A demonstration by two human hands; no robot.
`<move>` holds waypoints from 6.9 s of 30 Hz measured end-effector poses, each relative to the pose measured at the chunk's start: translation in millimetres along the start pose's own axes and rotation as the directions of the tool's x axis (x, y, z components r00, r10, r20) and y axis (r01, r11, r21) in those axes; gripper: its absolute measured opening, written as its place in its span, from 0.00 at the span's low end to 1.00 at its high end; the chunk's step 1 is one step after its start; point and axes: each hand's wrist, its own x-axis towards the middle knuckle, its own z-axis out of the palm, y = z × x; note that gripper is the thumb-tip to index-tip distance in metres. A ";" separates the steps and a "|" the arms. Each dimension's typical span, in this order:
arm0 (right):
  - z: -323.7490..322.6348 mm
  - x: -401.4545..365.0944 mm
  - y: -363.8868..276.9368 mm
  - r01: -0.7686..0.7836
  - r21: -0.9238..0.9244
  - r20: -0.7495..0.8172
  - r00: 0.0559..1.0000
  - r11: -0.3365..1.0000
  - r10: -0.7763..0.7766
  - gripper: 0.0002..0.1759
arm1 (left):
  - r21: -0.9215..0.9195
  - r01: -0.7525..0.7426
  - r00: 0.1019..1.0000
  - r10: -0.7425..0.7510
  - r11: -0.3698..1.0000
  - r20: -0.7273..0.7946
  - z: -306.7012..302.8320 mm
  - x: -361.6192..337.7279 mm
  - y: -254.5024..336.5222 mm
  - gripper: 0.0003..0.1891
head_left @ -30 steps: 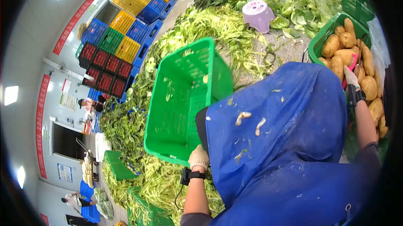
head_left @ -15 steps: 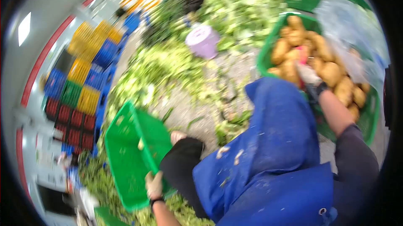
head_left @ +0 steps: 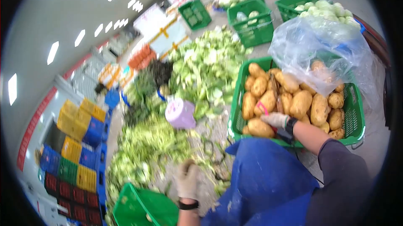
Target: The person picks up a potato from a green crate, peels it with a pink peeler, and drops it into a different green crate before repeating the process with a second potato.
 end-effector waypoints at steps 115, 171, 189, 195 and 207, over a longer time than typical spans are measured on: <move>153.1 0.1 -316.2 0.763 -0.051 0.258 0.633 0.644 -0.730 0.21 | -0.950 0.311 0.863 -0.412 -0.024 0.293 -74.9 -28.4 -113.7 0.35; 132.3 -10.4 -332.7 0.696 -0.163 0.428 0.689 0.700 -0.585 0.22 | -0.795 0.227 0.963 -0.253 0.563 0.096 -83.6 -25.1 -124.4 0.36; 136.6 -29.3 -336.0 0.776 -0.198 0.435 0.617 0.599 -0.656 0.22 | -0.655 0.189 0.951 -0.302 0.731 -0.063 -74.1 -23.3 -112.4 0.28; 141.3 -9.3 -329.0 0.693 -0.213 0.335 0.714 0.688 -0.615 0.22 | -0.780 0.115 0.971 -0.235 0.616 -0.043 -78.6 -22.5 -121.3 0.31; 143.5 -9.3 -327.7 0.677 -0.247 0.404 0.722 0.693 -0.561 0.21 | -0.924 0.274 0.920 -0.353 0.267 0.171 -75.3 -31.7 -130.7 0.31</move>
